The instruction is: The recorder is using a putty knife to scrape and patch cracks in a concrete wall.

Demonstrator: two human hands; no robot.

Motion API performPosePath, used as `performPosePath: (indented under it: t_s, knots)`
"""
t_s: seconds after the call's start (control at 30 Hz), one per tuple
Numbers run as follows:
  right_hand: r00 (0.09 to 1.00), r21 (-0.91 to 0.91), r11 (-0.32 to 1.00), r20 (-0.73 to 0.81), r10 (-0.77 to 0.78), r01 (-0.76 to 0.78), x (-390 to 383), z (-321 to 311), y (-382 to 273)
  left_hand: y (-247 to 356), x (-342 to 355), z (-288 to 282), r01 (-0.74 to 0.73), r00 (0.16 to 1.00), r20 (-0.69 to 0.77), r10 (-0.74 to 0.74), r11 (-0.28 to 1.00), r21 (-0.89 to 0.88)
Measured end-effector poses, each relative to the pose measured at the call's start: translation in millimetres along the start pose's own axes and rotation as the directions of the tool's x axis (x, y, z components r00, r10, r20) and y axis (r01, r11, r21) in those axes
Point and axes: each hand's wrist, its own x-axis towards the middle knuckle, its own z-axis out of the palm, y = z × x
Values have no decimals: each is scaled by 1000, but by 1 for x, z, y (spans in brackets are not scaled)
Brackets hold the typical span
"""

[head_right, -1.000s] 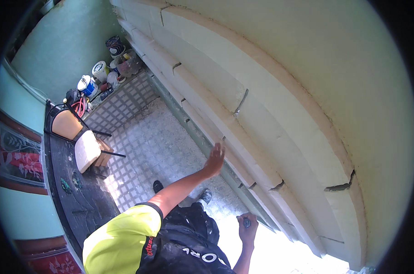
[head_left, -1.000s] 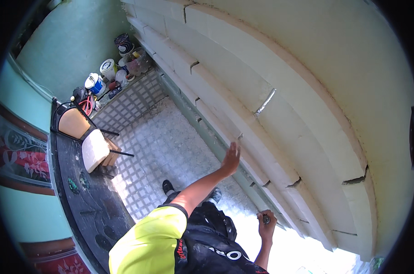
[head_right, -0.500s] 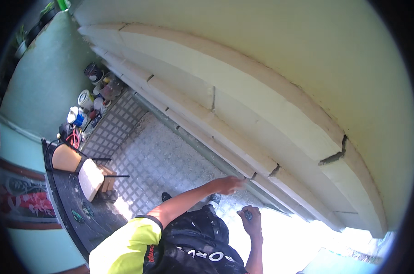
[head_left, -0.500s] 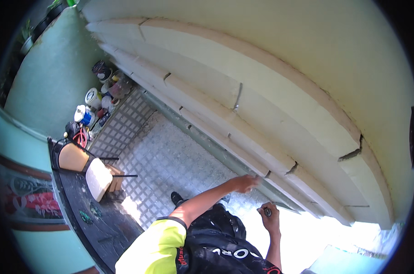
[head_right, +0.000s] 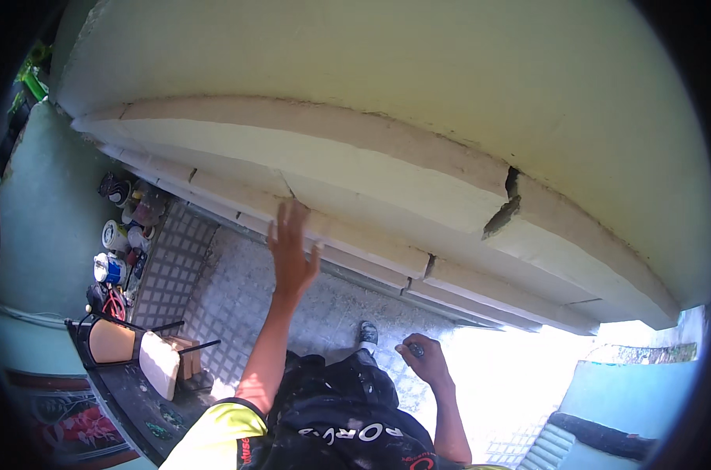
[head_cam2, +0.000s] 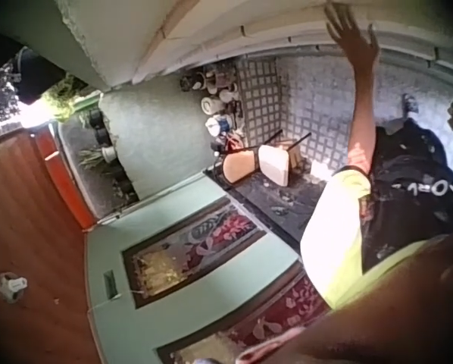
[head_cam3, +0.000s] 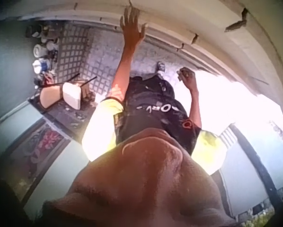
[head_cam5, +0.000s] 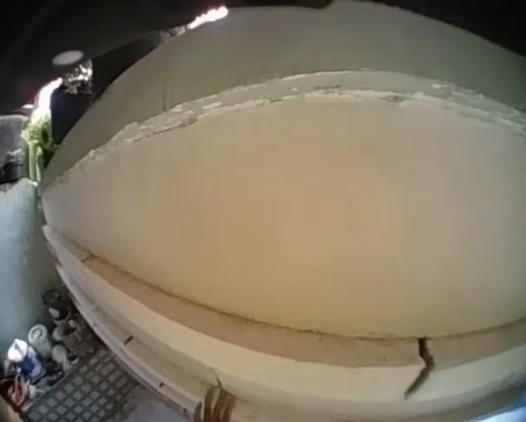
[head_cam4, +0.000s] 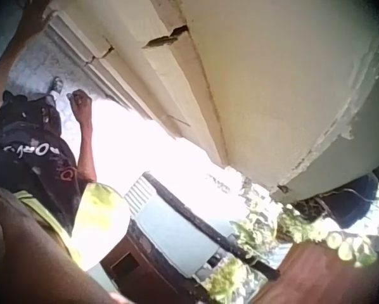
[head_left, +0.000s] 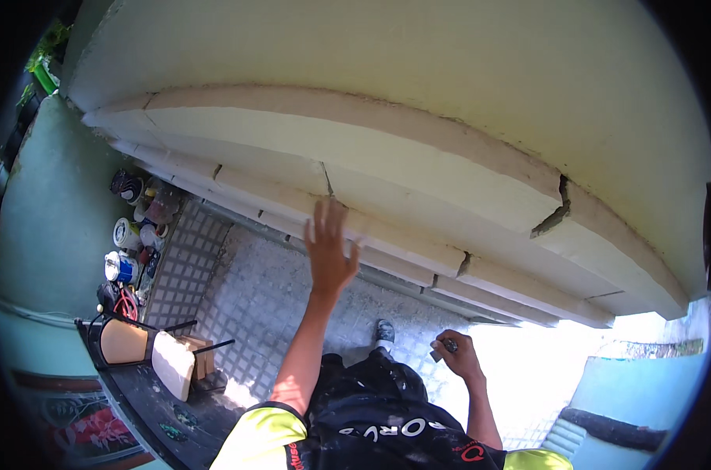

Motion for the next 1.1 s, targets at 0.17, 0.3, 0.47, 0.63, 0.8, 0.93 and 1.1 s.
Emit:
performPosePath:
  t_s: [0.17, 0.3, 0.47, 0.63, 0.8, 0.93, 1.1]
  knots:
    - [995, -35, 995, 45, -93, 95, 10, -1, -5, 16, -29, 17, -451, 857, 56, 512, 799, -398]
    - [993, -52, 997, 99, -59, 64, 13, -4, -17, 9, -5, -10, -140, 990, -49, 135, 981, -137]
    - [993, -125, 989, 97, -72, 84, 17, 0, 0, 18, -46, -6, -431, 834, 106, 542, 757, -491]
    - [975, -201, 954, 54, -214, 220, 29, 13, -2, -24, -129, -26, 153, 851, 499, 163, 832, -533]
    - [979, -316, 929, 131, -158, 193, 57, 27, -15, -87, -262, -41, 444, 698, 678, -233, 883, -154]
    - [936, -399, 865, 291, -197, 305, 78, 59, -72, -108, -328, -78, 671, 632, 636, -444, 723, -162]
    - [896, -417, 828, 391, -209, 375, 93, 127, -134, -139, -396, -124, 866, 405, 591, -697, 500, -4]
